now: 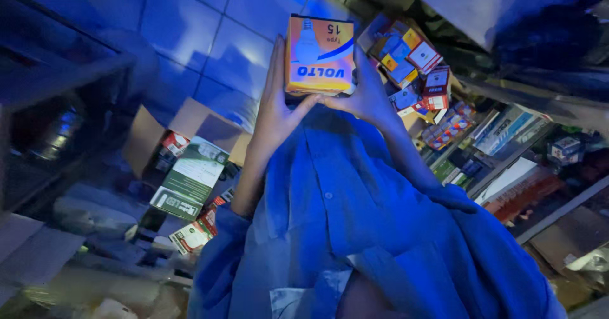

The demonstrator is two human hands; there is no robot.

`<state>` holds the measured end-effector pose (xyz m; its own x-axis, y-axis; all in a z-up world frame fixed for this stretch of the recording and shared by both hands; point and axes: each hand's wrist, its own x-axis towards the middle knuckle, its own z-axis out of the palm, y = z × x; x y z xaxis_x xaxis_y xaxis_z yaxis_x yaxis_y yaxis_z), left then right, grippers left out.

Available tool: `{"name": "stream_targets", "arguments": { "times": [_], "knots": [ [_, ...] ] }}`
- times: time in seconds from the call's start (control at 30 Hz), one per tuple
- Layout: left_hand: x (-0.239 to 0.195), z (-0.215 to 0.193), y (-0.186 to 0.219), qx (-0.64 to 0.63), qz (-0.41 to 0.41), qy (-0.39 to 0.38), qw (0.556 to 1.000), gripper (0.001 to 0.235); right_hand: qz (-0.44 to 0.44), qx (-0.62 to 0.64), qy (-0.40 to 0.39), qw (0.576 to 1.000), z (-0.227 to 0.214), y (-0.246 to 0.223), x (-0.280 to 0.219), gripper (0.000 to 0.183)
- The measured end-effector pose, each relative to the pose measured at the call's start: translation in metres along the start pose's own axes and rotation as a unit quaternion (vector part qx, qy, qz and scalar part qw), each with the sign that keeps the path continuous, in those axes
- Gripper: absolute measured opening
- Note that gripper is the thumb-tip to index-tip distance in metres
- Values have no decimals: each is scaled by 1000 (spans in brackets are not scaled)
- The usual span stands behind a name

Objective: The person picks up light bulb boxes from a carton and the floor, wipes each box with a cloth, and places them onto a shelf.

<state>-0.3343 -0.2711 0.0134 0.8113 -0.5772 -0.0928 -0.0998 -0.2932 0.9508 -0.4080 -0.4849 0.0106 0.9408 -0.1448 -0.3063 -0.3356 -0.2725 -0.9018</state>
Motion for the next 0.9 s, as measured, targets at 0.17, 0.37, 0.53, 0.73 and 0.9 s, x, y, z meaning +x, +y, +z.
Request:
{"name": "stream_targets", "arguments": {
  "times": [0.17, 0.37, 0.53, 0.73, 0.9],
  "knots": [
    [-8, 48, -50, -95, -108, 96, 985, 121, 83, -62, 11, 995, 20, 32, 17, 104],
    [59, 104, -100, -74, -42, 171, 982, 126, 77, 17, 79, 994, 14, 73, 70, 98],
    [147, 139, -129, -141, -39, 145, 979, 122, 36, -110, 68, 991, -60, 126, 140, 103],
    [281, 165, -158, -62, -22, 171, 983, 125, 189, 130, 110, 967, -131, 150, 236, 92],
    [383, 186, -190, -211, -85, 160, 961, 111, -13, -96, 203, 974, -173, 154, 295, 59]
  ]
}}
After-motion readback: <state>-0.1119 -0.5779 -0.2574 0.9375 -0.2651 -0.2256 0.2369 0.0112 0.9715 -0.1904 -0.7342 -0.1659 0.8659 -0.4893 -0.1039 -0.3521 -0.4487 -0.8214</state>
